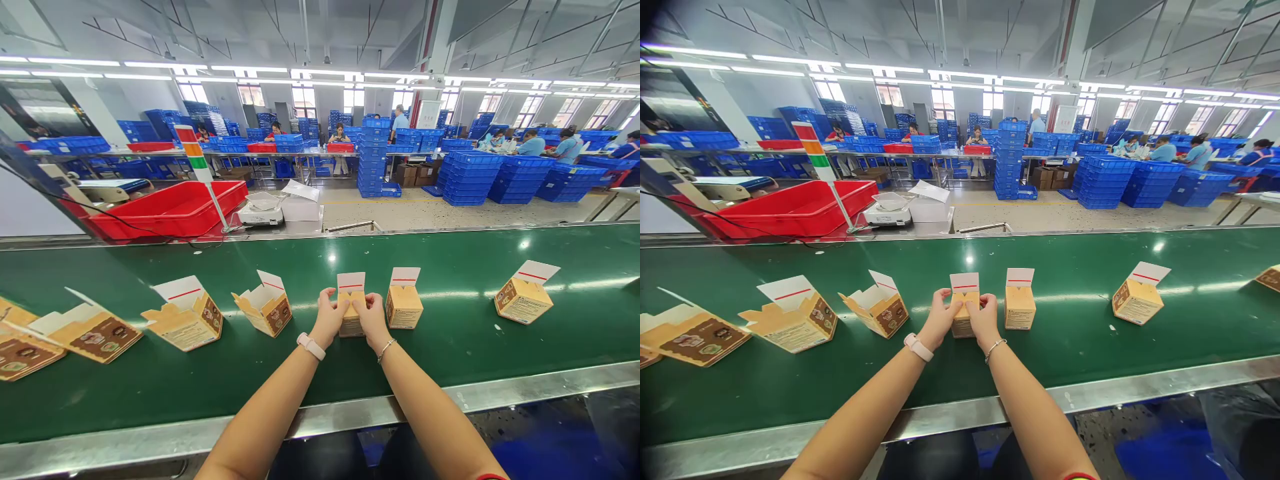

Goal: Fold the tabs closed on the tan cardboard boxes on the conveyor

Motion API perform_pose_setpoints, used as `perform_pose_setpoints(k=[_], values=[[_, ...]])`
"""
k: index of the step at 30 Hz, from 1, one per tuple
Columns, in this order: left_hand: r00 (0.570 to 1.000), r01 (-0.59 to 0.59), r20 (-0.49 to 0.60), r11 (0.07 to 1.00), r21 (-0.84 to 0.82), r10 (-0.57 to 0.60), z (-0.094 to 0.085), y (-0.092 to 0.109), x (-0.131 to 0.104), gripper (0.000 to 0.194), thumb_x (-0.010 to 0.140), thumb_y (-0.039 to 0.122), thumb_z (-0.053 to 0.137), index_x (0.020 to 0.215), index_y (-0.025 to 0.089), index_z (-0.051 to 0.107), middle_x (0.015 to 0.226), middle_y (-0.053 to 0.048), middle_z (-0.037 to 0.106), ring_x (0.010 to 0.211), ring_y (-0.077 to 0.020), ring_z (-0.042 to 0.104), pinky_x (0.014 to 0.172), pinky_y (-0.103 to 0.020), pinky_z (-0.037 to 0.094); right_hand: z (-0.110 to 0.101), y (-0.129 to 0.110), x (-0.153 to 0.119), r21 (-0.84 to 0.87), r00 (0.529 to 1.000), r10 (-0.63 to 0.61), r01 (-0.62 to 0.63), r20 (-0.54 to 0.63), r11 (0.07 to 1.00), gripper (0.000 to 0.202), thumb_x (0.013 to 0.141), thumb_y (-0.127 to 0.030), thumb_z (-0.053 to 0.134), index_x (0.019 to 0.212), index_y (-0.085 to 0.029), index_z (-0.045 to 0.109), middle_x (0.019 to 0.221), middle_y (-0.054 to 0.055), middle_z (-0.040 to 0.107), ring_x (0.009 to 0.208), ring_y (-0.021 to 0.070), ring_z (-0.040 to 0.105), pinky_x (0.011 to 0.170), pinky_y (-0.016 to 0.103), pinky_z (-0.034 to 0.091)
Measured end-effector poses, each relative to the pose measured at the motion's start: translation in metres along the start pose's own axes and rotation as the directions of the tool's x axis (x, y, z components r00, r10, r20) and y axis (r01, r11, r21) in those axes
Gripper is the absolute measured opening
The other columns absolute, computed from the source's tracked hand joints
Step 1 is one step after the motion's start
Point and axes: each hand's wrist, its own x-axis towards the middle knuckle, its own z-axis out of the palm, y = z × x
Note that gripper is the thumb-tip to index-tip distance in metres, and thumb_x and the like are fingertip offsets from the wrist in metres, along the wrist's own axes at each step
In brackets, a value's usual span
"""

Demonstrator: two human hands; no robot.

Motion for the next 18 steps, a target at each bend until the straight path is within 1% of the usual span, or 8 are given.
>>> perform_pose_setpoints(k=[1, 3, 4, 6, 11, 15, 17, 18], values=[[0.99, 0.117, 0.087, 0.992, -0.055, -0.112, 0.0, 0.003, 0.002, 0.038, 0.072, 0.022, 0.068, 0.107, 0.02, 0.051, 0.109, -0.009, 0.059, 0.086, -0.0167, 0.063, 0.079, -0.033, 0.051, -0.001, 0.0, 0.001, 0.022, 0.998, 0.054, -0.055, 0.01, 0.998, 0.031, 0.061, -0.032, 0.067, 0.084, -0.021, 0.049, 0.09, 0.004, 0.06, 0.085, 0.0193, 0.06, 0.078, 0.033, 0.052], [0.932, 0.303, 0.235, 0.949, -0.09, -0.275, -0.001, 0.01, 0.006, 0.036, 0.07, 0.017, 0.068, 0.103, 0.018, 0.053, 0.098, -0.007, 0.064, 0.08, -0.017, 0.064, 0.076, -0.032, 0.051, -0.004, -0.001, 0.002, 0.039, 0.994, 0.104, -0.105, 0.03, 0.994, 0.033, 0.061, -0.03, 0.065, 0.088, -0.021, 0.047, 0.087, 0.004, 0.061, 0.079, 0.0193, 0.062, 0.069, 0.032, 0.053], [0.906, 0.357, 0.273, 0.93, -0.09, -0.322, 0.0, 0.013, 0.008, 0.035, 0.068, 0.015, 0.068, 0.1, 0.017, 0.054, 0.095, -0.007, 0.066, 0.078, -0.0172, 0.064, 0.076, -0.032, 0.051, -0.006, -0.001, 0.003, 0.044, 0.991, 0.125, -0.127, 0.038, 0.991, 0.033, 0.061, -0.029, 0.064, 0.089, -0.022, 0.047, 0.086, 0.003, 0.062, 0.076, 0.0192, 0.063, 0.066, 0.031, 0.053], [0.881, 0.399, 0.31, 0.913, -0.084, -0.357, 0.003, 0.015, 0.011, 0.032, 0.065, 0.011, 0.067, 0.095, 0.016, 0.058, 0.091, -0.006, 0.068, 0.077, -0.0178, 0.064, 0.078, -0.033, 0.05, -0.01, -0.002, 0.004, 0.05, 0.986, 0.163, -0.165, 0.046, 0.985, 0.033, 0.06, -0.027, 0.063, 0.089, -0.022, 0.047, 0.083, 0.003, 0.064, 0.072, 0.0186, 0.063, 0.061, 0.03, 0.052], [0.884, 0.381, 0.323, 0.921, -0.084, -0.337, 0.022, 0.01, 0.018, 0.03, 0.061, 0.011, 0.071, 0.088, 0.015, 0.059, 0.086, -0.007, 0.069, 0.079, -0.0208, 0.066, 0.081, -0.037, 0.05, -0.018, -0.006, 0.011, 0.05, 0.978, 0.207, -0.208, 0.031, 0.977, 0.032, 0.057, -0.023, 0.061, 0.086, -0.022, 0.049, 0.079, 0.001, 0.064, 0.068, 0.0185, 0.063, 0.056, 0.028, 0.049], [0.913, 0.327, 0.29, 0.94, -0.101, -0.286, 0.029, 0.011, 0.011, 0.025, 0.068, 0.023, 0.072, 0.087, 0.015, 0.057, 0.093, -0.01, 0.067, 0.088, -0.0213, 0.064, 0.085, -0.036, 0.048, -0.025, -0.012, 0.014, 0.06, 0.986, 0.164, -0.165, 0.008, 0.985, 0.027, 0.063, -0.032, 0.062, 0.086, -0.021, 0.053, 0.083, 0.005, 0.065, 0.076, 0.0226, 0.065, 0.063, 0.033, 0.053], [0.957, 0.199, 0.23, 0.977, -0.076, -0.177, 0.021, 0.014, -0.003, 0.024, 0.072, 0.028, 0.07, 0.089, 0.017, 0.057, 0.098, -0.01, 0.065, 0.094, -0.0208, 0.063, 0.089, -0.035, 0.047, -0.031, -0.015, 0.011, 0.066, 0.991, 0.134, -0.132, -0.028, 0.989, 0.029, 0.067, -0.036, 0.061, 0.09, -0.02, 0.054, 0.092, 0.008, 0.065, 0.088, 0.0252, 0.064, 0.074, 0.038, 0.054], [0.98, 0.08, 0.187, 0.996, -0.039, -0.071, 0.013, 0.015, -0.012, 0.023, 0.074, 0.029, 0.068, 0.091, 0.018, 0.057, 0.1, -0.01, 0.064, 0.097, -0.0209, 0.062, 0.089, -0.036, 0.047, -0.035, -0.016, 0.008, 0.063, 0.992, 0.102, -0.098, -0.069, 0.993, 0.031, 0.068, -0.037, 0.061, 0.093, -0.02, 0.054, 0.1, 0.01, 0.064, 0.097, 0.0261, 0.062, 0.083, 0.041, 0.052]])
